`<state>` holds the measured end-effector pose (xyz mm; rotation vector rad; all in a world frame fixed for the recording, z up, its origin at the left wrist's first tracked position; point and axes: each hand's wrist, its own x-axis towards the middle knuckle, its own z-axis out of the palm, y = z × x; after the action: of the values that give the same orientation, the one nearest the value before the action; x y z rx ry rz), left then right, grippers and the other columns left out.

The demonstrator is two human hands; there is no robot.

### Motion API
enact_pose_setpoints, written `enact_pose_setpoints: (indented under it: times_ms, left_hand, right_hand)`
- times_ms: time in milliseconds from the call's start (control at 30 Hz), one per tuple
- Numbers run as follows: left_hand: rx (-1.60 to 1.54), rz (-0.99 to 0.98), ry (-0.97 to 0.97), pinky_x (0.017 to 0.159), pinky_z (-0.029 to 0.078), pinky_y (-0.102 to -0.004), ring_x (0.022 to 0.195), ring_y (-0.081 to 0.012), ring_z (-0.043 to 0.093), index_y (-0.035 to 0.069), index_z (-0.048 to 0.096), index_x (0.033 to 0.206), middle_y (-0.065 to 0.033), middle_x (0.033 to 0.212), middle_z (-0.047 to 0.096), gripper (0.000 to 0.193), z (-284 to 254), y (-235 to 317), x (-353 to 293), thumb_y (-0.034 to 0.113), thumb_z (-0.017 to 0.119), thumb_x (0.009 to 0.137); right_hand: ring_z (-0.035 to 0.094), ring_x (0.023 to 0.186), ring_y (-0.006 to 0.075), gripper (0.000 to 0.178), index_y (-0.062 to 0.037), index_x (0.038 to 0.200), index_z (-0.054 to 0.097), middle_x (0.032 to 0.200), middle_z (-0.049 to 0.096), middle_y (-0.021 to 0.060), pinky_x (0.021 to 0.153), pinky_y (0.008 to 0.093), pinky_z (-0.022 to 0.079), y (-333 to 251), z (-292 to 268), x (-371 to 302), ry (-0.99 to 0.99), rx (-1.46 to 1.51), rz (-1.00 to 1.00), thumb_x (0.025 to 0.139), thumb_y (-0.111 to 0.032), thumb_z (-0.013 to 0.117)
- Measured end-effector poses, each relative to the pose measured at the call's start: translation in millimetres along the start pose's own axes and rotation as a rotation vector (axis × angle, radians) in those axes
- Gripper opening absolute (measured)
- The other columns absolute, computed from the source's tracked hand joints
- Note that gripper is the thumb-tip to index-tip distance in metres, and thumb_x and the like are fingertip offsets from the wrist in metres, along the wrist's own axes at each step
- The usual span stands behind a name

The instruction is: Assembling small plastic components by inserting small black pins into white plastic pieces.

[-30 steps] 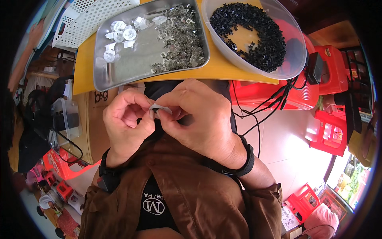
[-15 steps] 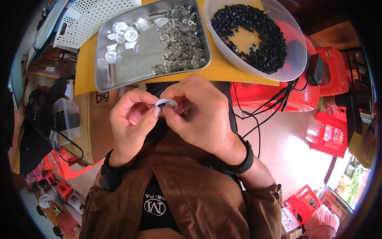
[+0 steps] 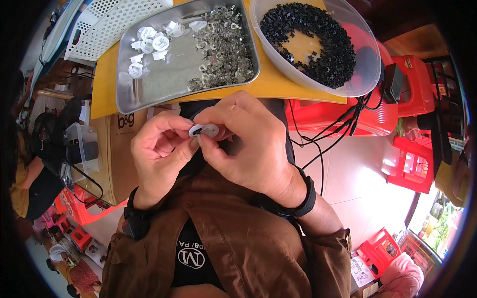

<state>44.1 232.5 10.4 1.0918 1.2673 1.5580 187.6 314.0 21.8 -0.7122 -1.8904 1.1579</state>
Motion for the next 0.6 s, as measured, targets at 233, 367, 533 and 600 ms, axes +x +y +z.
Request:
enact_pose_setpoints:
  times_ms: [233, 367, 533, 600]
  left_hand:
    - [-0.046, -0.009, 0.044, 0.071, 0.054, -0.0232, 0.079, -0.0111, 0.062, -0.005, 0.059, 0.095, -0.0054, 0.089, 0.057, 0.023, 4.6, 1.8, -1.7, -0.012, 0.067, 0.074]
    - [0.088, 0.053, 0.075, 0.068, 0.054, -0.0226, 0.077, -0.0108, 0.062, -0.005, 0.061, 0.091, -0.0051, 0.085, 0.057, 0.022, 5.8, 7.7, 0.4, -0.014, 0.067, 0.072]
    - [0.137, 0.047, 0.102, 0.066, 0.054, -0.0219, 0.075, -0.0103, 0.063, -0.004, 0.062, 0.088, -0.0043, 0.081, 0.058, 0.021, 9.1, 11.1, 1.2, -0.014, 0.068, 0.070]
    - [0.203, 0.082, 0.082, 0.066, 0.054, -0.0215, 0.075, -0.0100, 0.063, -0.003, 0.063, 0.087, -0.0041, 0.081, 0.058, 0.020, 9.6, 12.1, 2.9, -0.014, 0.068, 0.070]
  right_hand:
    - [0.061, 0.066, 0.0218, 0.030, -0.0062, 0.090, 0.064, 0.085, 0.058, 0.0084, 0.055, 0.0295, 0.051, -2.1, 0.0, 0.1, 0.072, -0.267, -0.247, 0.062, 0.003, 0.070]
    - [0.061, 0.068, 0.0248, 0.034, -0.0069, 0.092, 0.062, 0.087, 0.057, 0.0082, 0.056, 0.0320, 0.051, -4.6, 0.3, 3.3, 0.064, -0.311, -0.323, 0.060, 0.003, 0.070]
    - [0.060, 0.068, 0.0248, 0.034, -0.0068, 0.091, 0.061, 0.087, 0.056, 0.0081, 0.057, 0.0328, 0.050, -5.0, 2.8, 2.5, 0.076, -0.331, -0.295, 0.059, 0.003, 0.068]
    - [0.060, 0.068, 0.0248, 0.034, -0.0067, 0.090, 0.060, 0.086, 0.056, 0.0080, 0.057, 0.0330, 0.050, -5.9, 2.9, 1.9, 0.083, -0.329, -0.282, 0.058, 0.002, 0.068]
